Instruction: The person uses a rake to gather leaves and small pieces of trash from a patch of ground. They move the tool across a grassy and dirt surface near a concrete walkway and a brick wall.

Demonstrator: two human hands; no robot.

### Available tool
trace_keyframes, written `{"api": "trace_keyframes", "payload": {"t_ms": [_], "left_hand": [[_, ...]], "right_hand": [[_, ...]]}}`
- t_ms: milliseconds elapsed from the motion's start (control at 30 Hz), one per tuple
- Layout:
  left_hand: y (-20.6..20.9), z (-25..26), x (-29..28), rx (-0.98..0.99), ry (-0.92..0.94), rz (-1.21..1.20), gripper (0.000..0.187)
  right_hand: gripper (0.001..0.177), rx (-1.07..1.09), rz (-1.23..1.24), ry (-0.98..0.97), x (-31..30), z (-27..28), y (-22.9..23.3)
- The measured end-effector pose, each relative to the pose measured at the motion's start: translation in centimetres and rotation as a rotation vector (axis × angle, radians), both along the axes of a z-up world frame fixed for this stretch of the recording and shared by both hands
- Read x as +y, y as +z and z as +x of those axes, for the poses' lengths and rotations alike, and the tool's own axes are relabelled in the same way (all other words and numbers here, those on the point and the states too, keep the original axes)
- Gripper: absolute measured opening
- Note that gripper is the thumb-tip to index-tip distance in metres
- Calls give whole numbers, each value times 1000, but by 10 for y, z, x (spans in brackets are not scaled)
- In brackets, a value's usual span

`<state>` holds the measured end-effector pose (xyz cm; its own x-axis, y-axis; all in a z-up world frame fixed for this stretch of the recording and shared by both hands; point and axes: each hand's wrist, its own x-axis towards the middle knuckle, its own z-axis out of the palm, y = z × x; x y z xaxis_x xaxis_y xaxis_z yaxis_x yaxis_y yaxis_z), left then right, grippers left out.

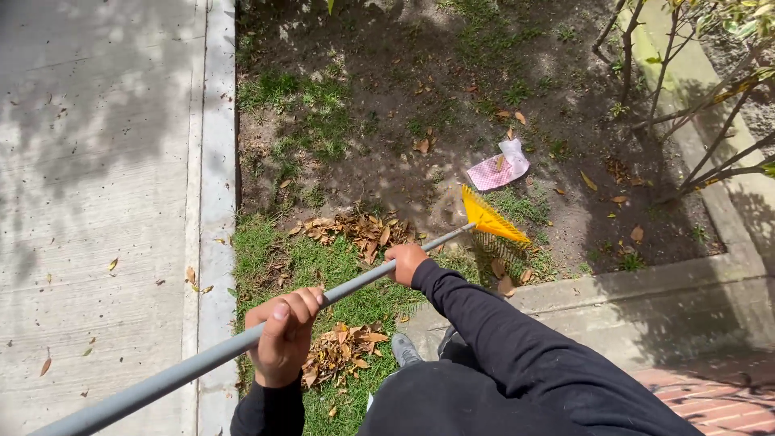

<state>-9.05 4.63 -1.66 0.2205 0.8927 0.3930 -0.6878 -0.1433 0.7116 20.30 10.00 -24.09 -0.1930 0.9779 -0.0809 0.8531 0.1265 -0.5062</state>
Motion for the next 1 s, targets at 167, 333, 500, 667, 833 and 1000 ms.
{"api": "trace_keyframes", "payload": {"t_ms": [167,333,500,667,833,1000], "left_hand": [[-49,51,5,97,-199,40,42],[-23,11,11,198,-276,88,42],[29,-38,23,225,-249,83,43],[47,-62,1,196,-180,147,46],[28,-48,-29,91,-157,177,53],[8,22,-54,67,-253,82,46]], "right_hand": [[17,56,87,-209,-53,61,-59],[27,177,138,-340,-60,-3,-33],[29,138,147,-249,-32,-67,-10],[15,208,40,-107,-36,-85,36],[10,130,65,-116,-72,-56,47],[18,102,199,-274,-113,32,-5]]}}
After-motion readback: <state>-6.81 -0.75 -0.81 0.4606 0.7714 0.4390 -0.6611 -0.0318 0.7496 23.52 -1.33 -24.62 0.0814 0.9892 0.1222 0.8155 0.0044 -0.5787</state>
